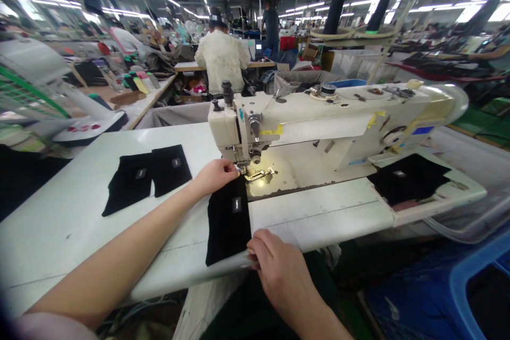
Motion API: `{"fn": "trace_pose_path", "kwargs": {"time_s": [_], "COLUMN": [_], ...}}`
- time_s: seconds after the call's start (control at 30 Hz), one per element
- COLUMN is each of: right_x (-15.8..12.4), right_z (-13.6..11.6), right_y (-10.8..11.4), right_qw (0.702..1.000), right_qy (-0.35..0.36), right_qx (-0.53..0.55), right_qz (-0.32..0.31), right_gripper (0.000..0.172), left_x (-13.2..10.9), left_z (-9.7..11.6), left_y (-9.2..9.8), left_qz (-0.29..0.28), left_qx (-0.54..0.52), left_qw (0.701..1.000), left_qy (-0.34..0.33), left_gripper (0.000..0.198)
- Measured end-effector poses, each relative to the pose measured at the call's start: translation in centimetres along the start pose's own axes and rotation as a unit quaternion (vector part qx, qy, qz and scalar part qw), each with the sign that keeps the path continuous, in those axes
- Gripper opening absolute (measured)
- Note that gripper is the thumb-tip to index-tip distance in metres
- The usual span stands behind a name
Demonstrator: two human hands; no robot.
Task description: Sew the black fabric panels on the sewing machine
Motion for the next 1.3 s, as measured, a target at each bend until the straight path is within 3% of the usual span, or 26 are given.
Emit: {"fn": "trace_pose_path", "kwargs": {"time_s": [0.6,0.93,1.03,1.13,1.23,1.3], "right_x": [0.7,0.8,0.5,0.0,-0.3,-0.3], "right_z": [-0.8,-0.9,-0.9,-0.8,-0.7,-0.5], "right_y": [0.3,0.5,0.7,0.9,0.9,0.9], "right_qw": [0.998,0.997,0.997,0.998,0.998,0.997], "right_qy": [-0.007,-0.010,-0.015,-0.005,0.014,0.015], "right_qx": [-0.066,-0.077,-0.069,-0.060,-0.064,-0.069], "right_qz": [-0.007,-0.007,-0.012,-0.013,-0.013,-0.023], "right_gripper": [0.027,0.030,0.033,0.036,0.035,0.033], "left_x": [0.5,0.8,-1.0,-5.4,-11.0,-14.0], "left_z": [-0.4,-0.1,1.4,4.8,7.7,8.4], "left_y": [0.1,0.3,1.5,1.9,-0.4,-1.7], "left_qz": [-0.009,-0.016,0.039,0.089,0.015,0.004], "left_qx": [-0.033,-0.006,0.075,0.189,0.128,0.139], "left_qw": [0.999,1.000,0.996,0.965,0.937,0.912], "left_qy": [0.004,-0.008,-0.040,-0.156,-0.325,-0.386], "left_gripper": [0.022,0.019,0.016,0.021,0.020,0.026]}}
Point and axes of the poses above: each hand's wrist, its own x-axis towards the middle knuckle, its own y-axis out of the back of the hand, z = x × y, the point moved 5 cm from there along x, towards the middle knuckle, and after that the axes turned 14 degrees about -y, right-handed, at the moved point
